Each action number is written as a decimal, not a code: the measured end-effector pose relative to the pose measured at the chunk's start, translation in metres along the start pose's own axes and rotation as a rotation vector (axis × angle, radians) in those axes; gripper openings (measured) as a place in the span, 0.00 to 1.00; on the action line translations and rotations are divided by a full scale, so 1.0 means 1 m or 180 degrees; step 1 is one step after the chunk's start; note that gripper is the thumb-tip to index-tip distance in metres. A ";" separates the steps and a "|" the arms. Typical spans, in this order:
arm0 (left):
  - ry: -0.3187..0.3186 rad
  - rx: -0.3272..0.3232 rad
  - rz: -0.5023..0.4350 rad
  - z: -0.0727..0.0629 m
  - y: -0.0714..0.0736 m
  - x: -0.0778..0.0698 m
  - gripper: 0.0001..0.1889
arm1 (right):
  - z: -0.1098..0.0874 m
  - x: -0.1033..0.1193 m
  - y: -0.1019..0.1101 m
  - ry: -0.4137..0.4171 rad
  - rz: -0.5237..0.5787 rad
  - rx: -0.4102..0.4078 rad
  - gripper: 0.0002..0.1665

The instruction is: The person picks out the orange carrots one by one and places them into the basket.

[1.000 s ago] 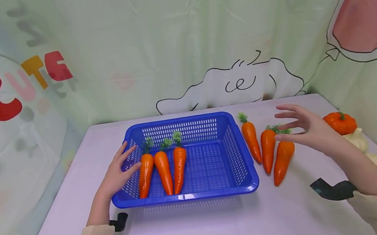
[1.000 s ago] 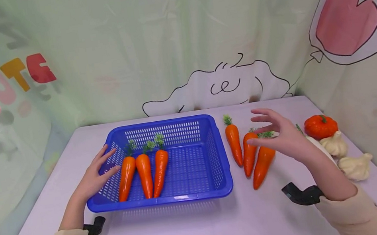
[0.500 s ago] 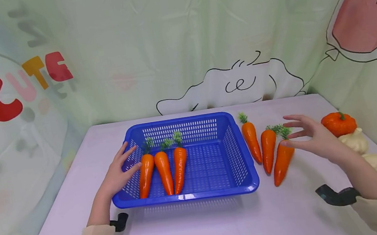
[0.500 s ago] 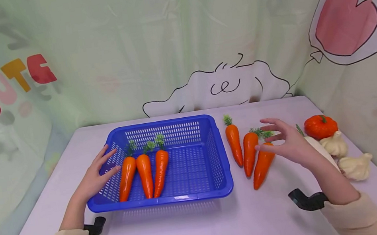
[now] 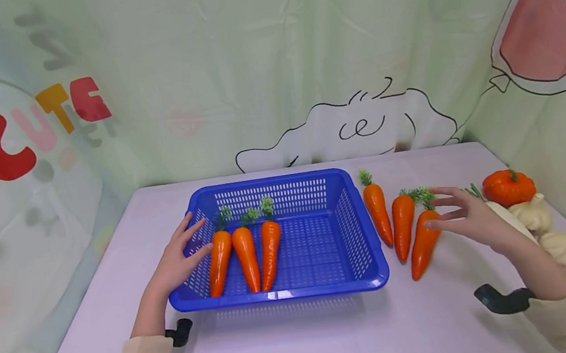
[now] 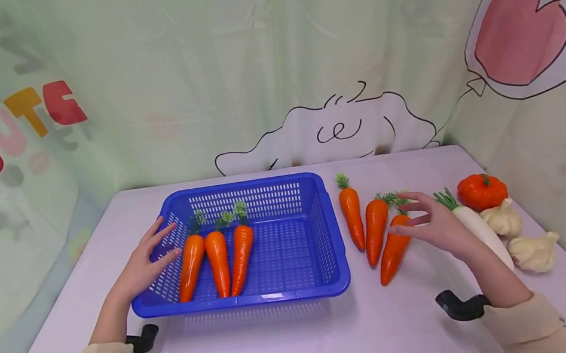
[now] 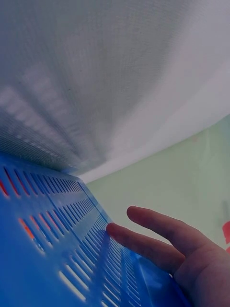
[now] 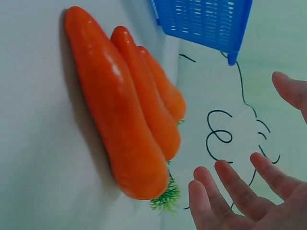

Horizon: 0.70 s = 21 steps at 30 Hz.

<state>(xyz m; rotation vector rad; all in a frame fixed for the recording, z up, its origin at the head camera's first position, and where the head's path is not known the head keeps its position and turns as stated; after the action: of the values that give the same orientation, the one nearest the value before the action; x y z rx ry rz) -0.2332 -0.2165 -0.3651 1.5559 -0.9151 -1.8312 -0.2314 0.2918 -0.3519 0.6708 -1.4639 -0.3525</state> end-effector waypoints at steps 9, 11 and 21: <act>-0.0002 0.0002 -0.0017 0.000 0.000 -0.001 0.32 | 0.001 -0.009 -0.001 -0.0058 0.0063 -0.0096 0.43; 0.0001 0.0006 -0.0022 0.000 0.000 -0.001 0.32 | 0.001 -0.010 -0.001 -0.0074 0.0055 -0.0119 0.43; -0.0007 0.0009 -0.0011 -0.001 0.000 -0.002 0.32 | 0.001 -0.020 -0.003 -0.0107 -0.0011 -0.0195 0.43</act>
<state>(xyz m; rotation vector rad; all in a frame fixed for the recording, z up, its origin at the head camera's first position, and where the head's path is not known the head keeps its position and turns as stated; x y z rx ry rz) -0.2324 -0.2151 -0.3645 1.5585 -0.9170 -1.8350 -0.2342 0.3019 -0.3698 0.6210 -1.4780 -0.4114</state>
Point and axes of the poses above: each hand's wrist, its own z-axis towards the middle knuckle, its own y-axis out of the back of the hand, x = y × z, the point moved 5 cm from there along z, towards the middle knuckle, and after that the axes turned 5 degrees about z, right-handed, at the moved point
